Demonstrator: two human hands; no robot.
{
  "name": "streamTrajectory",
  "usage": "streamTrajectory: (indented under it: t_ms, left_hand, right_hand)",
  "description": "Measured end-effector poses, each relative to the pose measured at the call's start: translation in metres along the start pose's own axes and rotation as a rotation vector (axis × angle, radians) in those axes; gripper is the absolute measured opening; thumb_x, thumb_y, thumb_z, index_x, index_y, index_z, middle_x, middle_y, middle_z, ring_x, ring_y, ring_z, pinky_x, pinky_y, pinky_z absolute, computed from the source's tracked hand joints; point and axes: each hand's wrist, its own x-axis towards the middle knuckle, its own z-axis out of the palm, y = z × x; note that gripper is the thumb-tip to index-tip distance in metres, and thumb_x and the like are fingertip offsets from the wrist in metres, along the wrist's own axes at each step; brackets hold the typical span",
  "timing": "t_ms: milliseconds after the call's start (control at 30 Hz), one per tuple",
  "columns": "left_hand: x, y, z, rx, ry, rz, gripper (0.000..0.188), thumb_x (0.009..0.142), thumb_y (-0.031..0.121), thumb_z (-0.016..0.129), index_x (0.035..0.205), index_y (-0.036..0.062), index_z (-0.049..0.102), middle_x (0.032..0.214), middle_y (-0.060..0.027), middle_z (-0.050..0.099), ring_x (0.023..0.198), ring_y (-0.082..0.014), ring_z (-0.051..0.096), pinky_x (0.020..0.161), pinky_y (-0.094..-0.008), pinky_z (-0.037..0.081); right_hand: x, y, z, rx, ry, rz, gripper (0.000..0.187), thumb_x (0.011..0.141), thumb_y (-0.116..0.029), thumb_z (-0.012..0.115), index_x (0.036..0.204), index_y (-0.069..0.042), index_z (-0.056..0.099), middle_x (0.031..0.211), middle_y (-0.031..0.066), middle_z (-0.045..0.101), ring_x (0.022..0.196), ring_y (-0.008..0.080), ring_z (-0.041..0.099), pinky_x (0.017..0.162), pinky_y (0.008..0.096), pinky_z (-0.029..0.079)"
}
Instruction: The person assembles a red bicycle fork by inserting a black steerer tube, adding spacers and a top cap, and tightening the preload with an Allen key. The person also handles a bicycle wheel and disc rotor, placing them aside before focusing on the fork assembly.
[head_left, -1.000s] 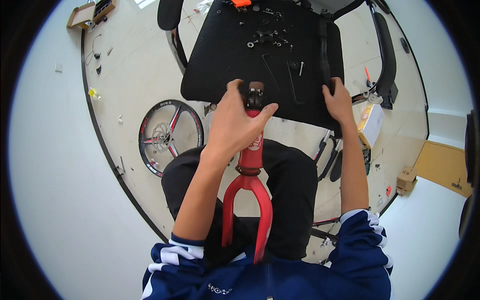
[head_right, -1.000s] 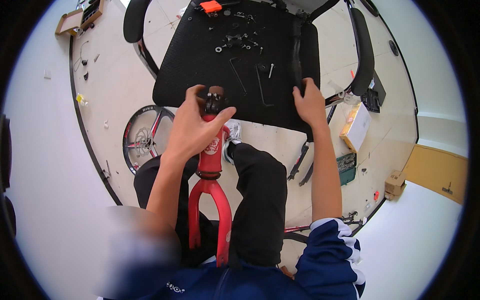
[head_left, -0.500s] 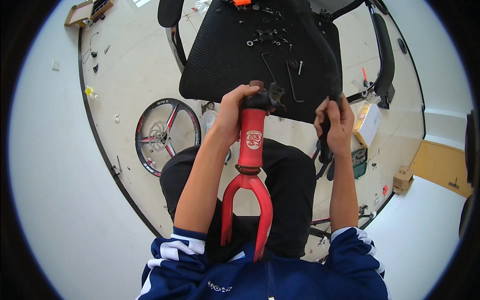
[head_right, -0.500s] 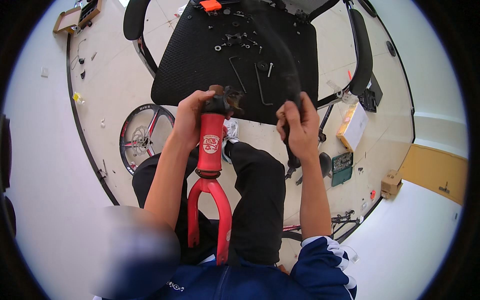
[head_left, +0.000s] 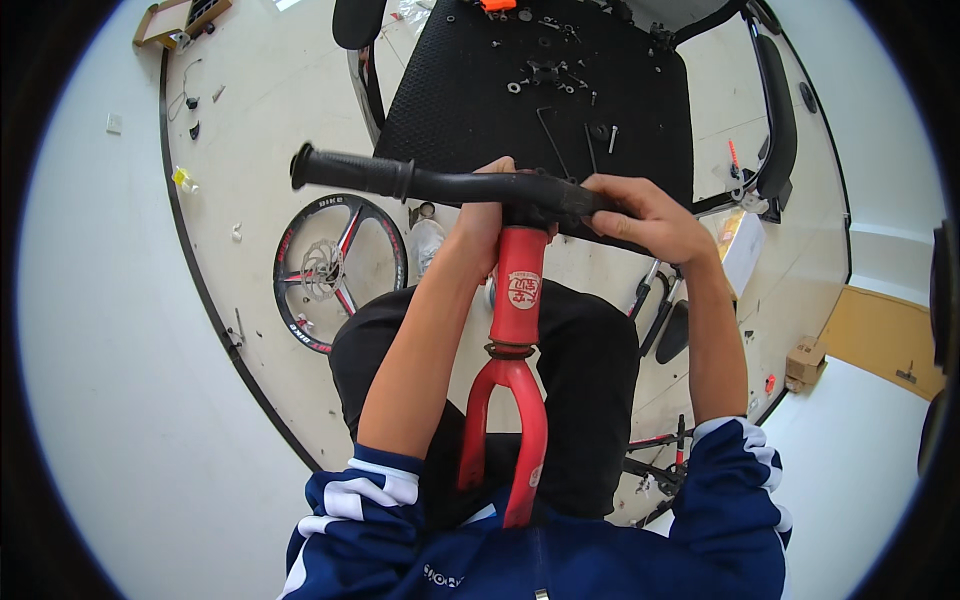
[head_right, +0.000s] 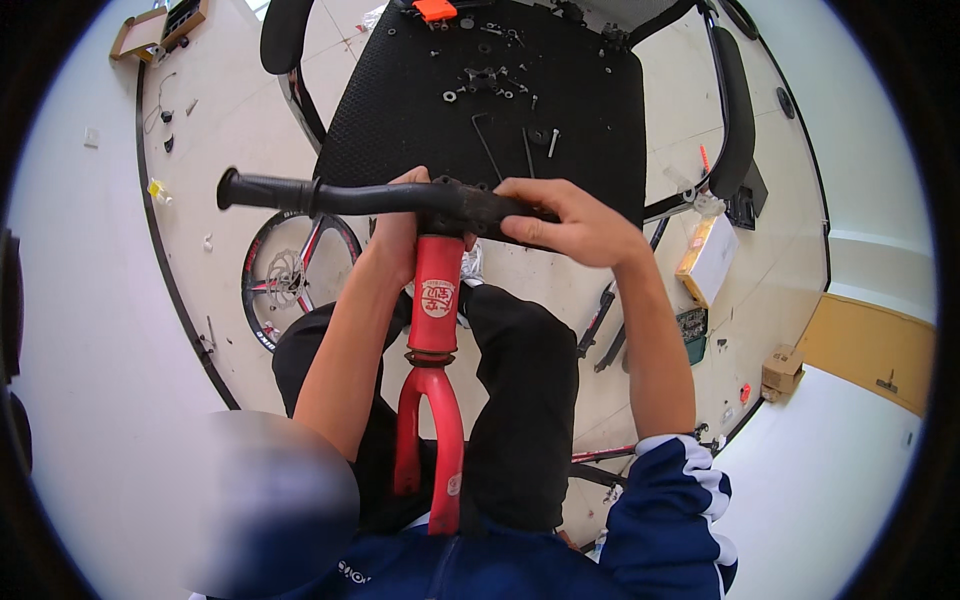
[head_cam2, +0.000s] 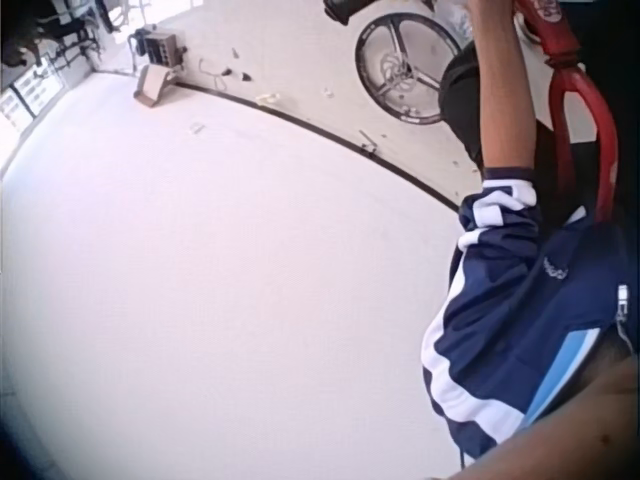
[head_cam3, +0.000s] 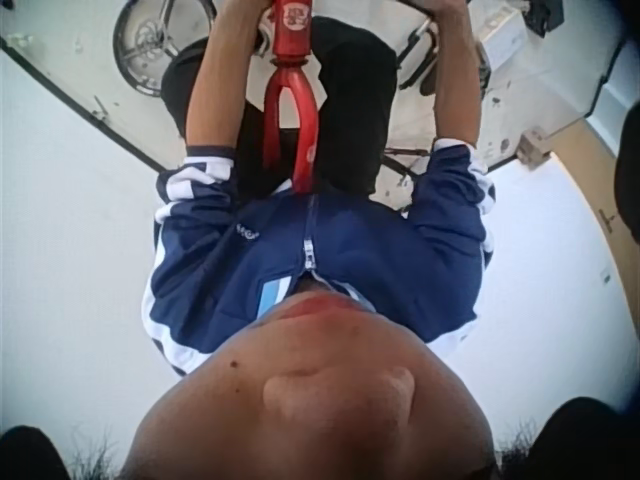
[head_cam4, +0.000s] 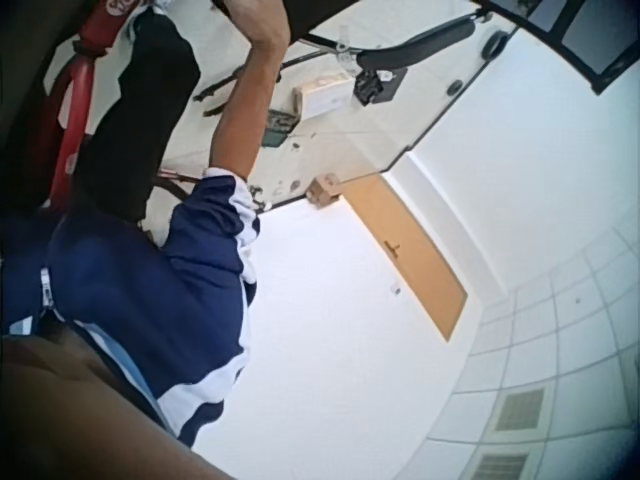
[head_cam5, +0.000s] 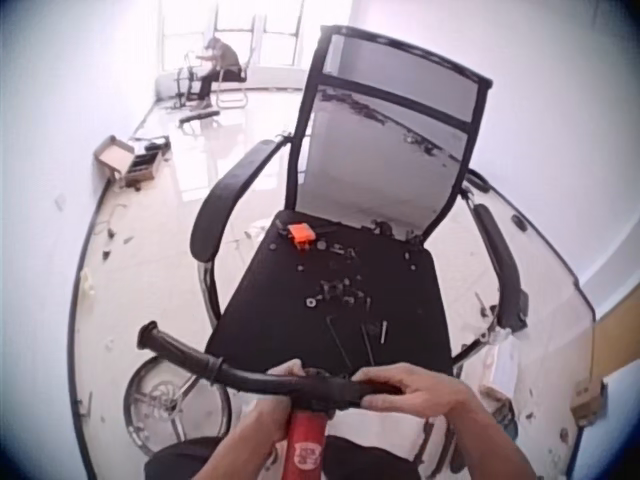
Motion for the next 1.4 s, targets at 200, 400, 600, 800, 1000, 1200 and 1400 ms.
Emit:
streamTrajectory:
  t_ms: [200, 400, 600, 800, 1000, 1200, 1400]
  left_hand:
    - [0.004, -0.005, 0.003, -0.033, 0.162, 0.011, 0.049, 0.099, 0.044, 0.035, 0.090, 0.0050, 0.064, 0.078, -0.0125, 0.067, 0.063, -0.0221, 0.064, 0.059, -0.0342, 0.055]
    - [-0.017, -0.012, 0.001, 0.367, 0.193, 0.231, 0.051, 0.104, 0.042, 0.030, 0.106, 0.0009, 0.059, 0.084, -0.0115, 0.062, 0.067, -0.0214, 0.065, 0.063, -0.0322, 0.058]
    - [-0.088, -0.036, -0.013, 0.600, 0.210, 0.345, 0.060, 0.099, 0.035, 0.055, 0.138, -0.0104, 0.046, 0.125, -0.0208, 0.057, 0.110, -0.0242, 0.061, 0.095, -0.0342, 0.050]
    - [-0.127, -0.047, 0.022, 0.947, 0.331, 0.373, 0.092, 0.089, 0.042, 0.071, 0.148, -0.0134, 0.026, 0.131, -0.0307, 0.051, 0.118, -0.0372, 0.058, 0.101, -0.0398, 0.047]
    - [-0.061, -0.032, 0.024, 1.219, 0.452, 0.730, 0.061, 0.088, 0.026, 0.069, 0.134, -0.0054, 0.044, 0.113, -0.0254, 0.063, 0.098, -0.0381, 0.066, 0.086, -0.0401, 0.051]
    - [-0.052, -0.028, 0.018, 1.142, 0.331, 0.713, 0.035, 0.090, 0.017, 0.063, 0.117, -0.0044, 0.053, 0.098, -0.0218, 0.065, 0.087, -0.0347, 0.064, 0.081, -0.0406, 0.050]
    - [-0.058, -0.022, 0.030, 1.098, 0.271, 0.519, 0.046, 0.090, 0.013, 0.060, 0.130, -0.0060, 0.045, 0.112, -0.0284, 0.057, 0.106, -0.0435, 0.056, 0.096, -0.0460, 0.044]
  right_hand:
    - [0.021, -0.023, 0.006, -0.148, 0.090, 0.155, 0.047, 0.101, -0.045, 0.049, 0.087, -0.003, 0.065, 0.064, 0.0044, 0.053, 0.061, 0.0160, 0.051, 0.058, 0.0324, 0.039]
    - [0.022, -0.032, 0.032, -0.511, 0.324, 0.050, 0.045, 0.101, -0.045, 0.048, 0.095, -0.005, 0.068, 0.062, 0.0147, 0.059, 0.059, 0.0293, 0.060, 0.059, 0.0383, 0.044]
    - [0.022, -0.019, 0.033, -0.336, 0.390, -0.065, 0.041, 0.101, -0.040, 0.051, 0.116, -0.006, 0.066, 0.077, 0.0132, 0.067, 0.070, 0.0219, 0.065, 0.066, 0.0334, 0.048]
    - [0.025, -0.026, 0.037, -0.368, 0.361, -0.055, 0.041, 0.094, -0.038, 0.066, 0.118, -0.005, 0.068, 0.089, 0.0108, 0.073, 0.079, 0.0154, 0.068, 0.074, 0.0289, 0.051]
    - [0.025, -0.026, 0.043, -0.178, 0.587, -0.270, 0.039, 0.088, -0.039, 0.074, 0.109, -0.007, 0.074, 0.093, 0.0110, 0.074, 0.081, 0.0181, 0.070, 0.077, 0.0300, 0.053]
    - [-0.012, 0.010, -0.021, -0.288, 1.080, -0.203, 0.035, 0.091, -0.030, 0.075, 0.114, -0.005, 0.071, 0.092, 0.0108, 0.074, 0.083, 0.0139, 0.069, 0.072, 0.0279, 0.051]
    - [-0.025, 0.120, -0.058, -1.000, 1.068, 0.097, 0.036, 0.091, -0.035, 0.067, 0.116, -0.010, 0.070, 0.091, 0.0155, 0.067, 0.088, 0.0335, 0.066, 0.075, 0.0430, 0.052]
